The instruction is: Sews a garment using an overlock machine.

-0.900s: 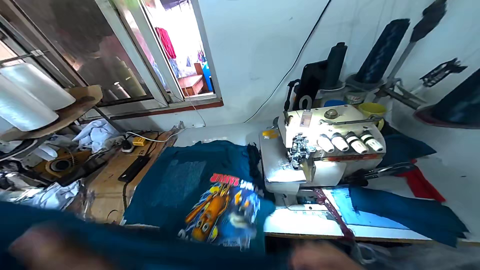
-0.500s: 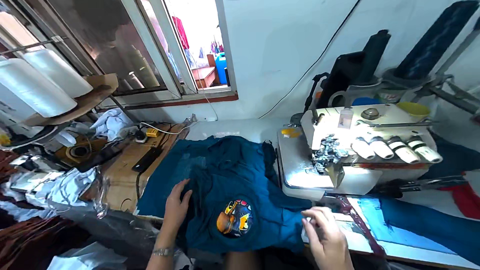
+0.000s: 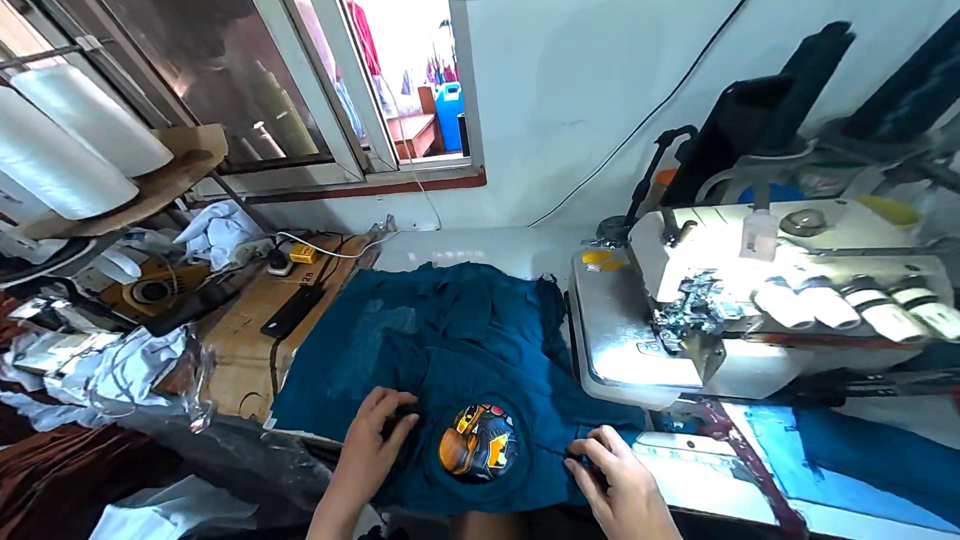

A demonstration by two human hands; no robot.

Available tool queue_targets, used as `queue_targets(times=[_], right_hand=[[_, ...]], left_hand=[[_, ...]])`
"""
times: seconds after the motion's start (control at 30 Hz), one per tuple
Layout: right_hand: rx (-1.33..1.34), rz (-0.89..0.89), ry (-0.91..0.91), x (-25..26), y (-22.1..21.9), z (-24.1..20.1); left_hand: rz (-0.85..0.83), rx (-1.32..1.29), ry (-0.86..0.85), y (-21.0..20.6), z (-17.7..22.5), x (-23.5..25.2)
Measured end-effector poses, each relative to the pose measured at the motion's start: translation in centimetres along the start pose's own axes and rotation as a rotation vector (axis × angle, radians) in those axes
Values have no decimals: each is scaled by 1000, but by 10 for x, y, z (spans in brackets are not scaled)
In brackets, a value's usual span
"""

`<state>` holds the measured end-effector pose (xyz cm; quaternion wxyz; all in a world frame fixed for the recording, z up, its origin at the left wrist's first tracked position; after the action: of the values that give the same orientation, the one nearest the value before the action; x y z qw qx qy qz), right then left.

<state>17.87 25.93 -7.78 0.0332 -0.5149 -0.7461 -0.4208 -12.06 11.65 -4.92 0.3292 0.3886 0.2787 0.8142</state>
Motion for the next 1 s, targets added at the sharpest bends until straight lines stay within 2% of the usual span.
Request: queue_targets(times=[0.1, 0.23, 0.33, 0.4, 0.47, 0.57, 0.6, 0.67, 0.73, 0.77, 0.83, 0.87, 0.9, 0.93, 1.0], right_hand=[[-14, -3, 2, 0, -3, 1], [-16, 18, 4, -1, -4, -4], [78, -24, 12, 1, 2, -19], [182, -21, 108, 11, 21, -45], [236, -1, 198, 34, 57, -74], [185, 181, 284, 85, 144, -109], [168, 271, 316, 100, 176, -121], [174, 496, 383, 119, 227, -144], [197, 606, 484, 127, 243, -164], [168, 522, 539, 128, 237, -174], [29, 172, 633, 132, 216, -187], [-26, 71, 635, 137, 214, -187], [-67, 64, 588, 144, 222, -183], [-108, 139, 528, 152, 235, -177], [-121, 338, 425, 159, 256, -166]], left_hand=[[-31, 88, 18, -16, 4, 4], [105, 100, 3, -5, 5, 9], [330, 149, -12, 52, 26, 19], [516, 240, -85, 104, 60, 24], [685, 271, -177, 154, 98, 22], [894, 184, -386, 211, 133, 16], [902, 178, -440, 221, 144, 17], [804, 280, -488, 229, 162, 28], [756, 350, -429, 242, 169, 41], [770, 348, -347, 253, 171, 43], [779, 283, -225, 270, 183, 38], [707, 273, -251, 275, 182, 41], [600, 273, -331, 272, 186, 46], [496, 263, -409, 261, 196, 48], [397, 264, -451, 245, 198, 53]])
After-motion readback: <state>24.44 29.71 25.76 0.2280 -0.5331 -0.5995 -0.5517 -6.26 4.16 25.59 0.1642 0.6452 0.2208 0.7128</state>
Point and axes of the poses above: each hand's wrist, its own x-axis towards the middle knuckle, its own y-axis out of the back of the hand, z = x × y, the point moved 7 cm from there along x, towards the middle knuckle, and after that the axes turned 8 degrees about z, right-handed, at the moved point
